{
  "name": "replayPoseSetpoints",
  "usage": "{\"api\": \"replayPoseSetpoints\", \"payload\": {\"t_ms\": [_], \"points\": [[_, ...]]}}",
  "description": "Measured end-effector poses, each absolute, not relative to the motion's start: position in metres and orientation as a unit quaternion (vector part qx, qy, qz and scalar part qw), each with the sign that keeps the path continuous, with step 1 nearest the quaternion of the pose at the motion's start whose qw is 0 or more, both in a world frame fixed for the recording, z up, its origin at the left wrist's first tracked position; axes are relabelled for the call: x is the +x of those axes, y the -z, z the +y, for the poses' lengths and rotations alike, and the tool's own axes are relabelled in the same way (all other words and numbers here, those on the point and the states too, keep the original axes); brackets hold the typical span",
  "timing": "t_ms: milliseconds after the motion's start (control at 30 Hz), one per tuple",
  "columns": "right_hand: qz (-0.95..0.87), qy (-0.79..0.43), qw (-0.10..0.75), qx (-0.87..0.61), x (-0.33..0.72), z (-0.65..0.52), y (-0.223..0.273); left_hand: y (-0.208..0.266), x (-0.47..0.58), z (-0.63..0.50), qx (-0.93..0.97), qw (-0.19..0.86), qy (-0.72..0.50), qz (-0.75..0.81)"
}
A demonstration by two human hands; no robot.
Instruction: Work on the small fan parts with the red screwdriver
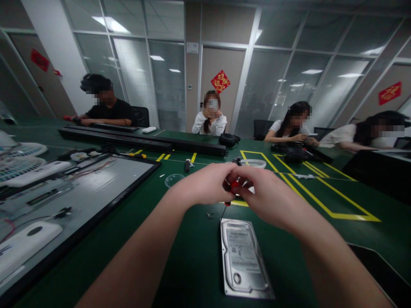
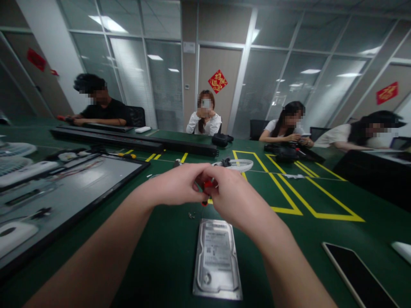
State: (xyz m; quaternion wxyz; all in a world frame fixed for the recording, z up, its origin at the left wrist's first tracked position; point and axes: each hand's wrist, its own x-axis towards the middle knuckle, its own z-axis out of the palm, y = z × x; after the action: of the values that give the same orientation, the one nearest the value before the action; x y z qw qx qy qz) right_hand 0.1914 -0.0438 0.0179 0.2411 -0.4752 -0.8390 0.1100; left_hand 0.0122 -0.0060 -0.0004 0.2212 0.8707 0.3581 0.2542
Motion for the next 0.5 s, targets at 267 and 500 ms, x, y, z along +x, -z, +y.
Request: {"api": "replayPoseSetpoints", "payload": {"t_ms": [267,500], "points": [[-0.823,-0.085,0.241,-0.507,0.1875,-0.0471,-0.0228,0.0048,0.0144,-0.0031,0.861,0.236,-0.263,0.365],[-0.835,-0.109,0.240,-0.482,0.1944,-0.0449,-0.0207,-0.0019,0.0118,-0.0074,0.868,0.237,-0.252,0.357]]}}
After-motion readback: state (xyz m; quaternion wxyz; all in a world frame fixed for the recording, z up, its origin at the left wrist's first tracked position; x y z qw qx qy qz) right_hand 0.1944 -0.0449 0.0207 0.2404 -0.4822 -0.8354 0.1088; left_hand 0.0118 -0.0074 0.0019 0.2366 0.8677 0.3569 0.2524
